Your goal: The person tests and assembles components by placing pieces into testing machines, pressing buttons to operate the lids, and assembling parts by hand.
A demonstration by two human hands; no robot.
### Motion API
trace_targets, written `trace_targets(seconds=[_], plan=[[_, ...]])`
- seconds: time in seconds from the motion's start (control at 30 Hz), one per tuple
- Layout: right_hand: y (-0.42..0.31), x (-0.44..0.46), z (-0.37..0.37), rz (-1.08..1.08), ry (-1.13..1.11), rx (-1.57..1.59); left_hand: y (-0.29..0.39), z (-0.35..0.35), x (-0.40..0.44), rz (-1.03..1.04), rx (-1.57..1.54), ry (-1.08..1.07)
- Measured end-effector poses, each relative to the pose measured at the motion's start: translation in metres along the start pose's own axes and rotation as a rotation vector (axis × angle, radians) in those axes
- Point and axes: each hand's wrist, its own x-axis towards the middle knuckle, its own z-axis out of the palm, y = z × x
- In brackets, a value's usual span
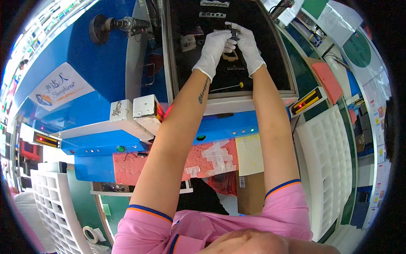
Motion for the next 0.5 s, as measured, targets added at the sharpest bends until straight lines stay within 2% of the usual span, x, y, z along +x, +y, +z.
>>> trace_targets(seconds=[0.13, 0.23, 0.5], plan=[[0.0003, 0.0007, -0.0004, -0.004, -0.015, 0.083, 0.0007, 0.0002, -0.0007, 0.000, 0.007, -0.004], [0.0014, 0.0006, -0.0008, -0.048, -0.006, -0.060, 0.0012, 0.0002, -0.0019, 0.000, 0.017, -0.007], [-0.0015, -0.0019, -0.0007, -0.042, 0.006, -0.163, -0.0008, -0.0004, -0.0002, 0.025, 0.040, -0.015]])
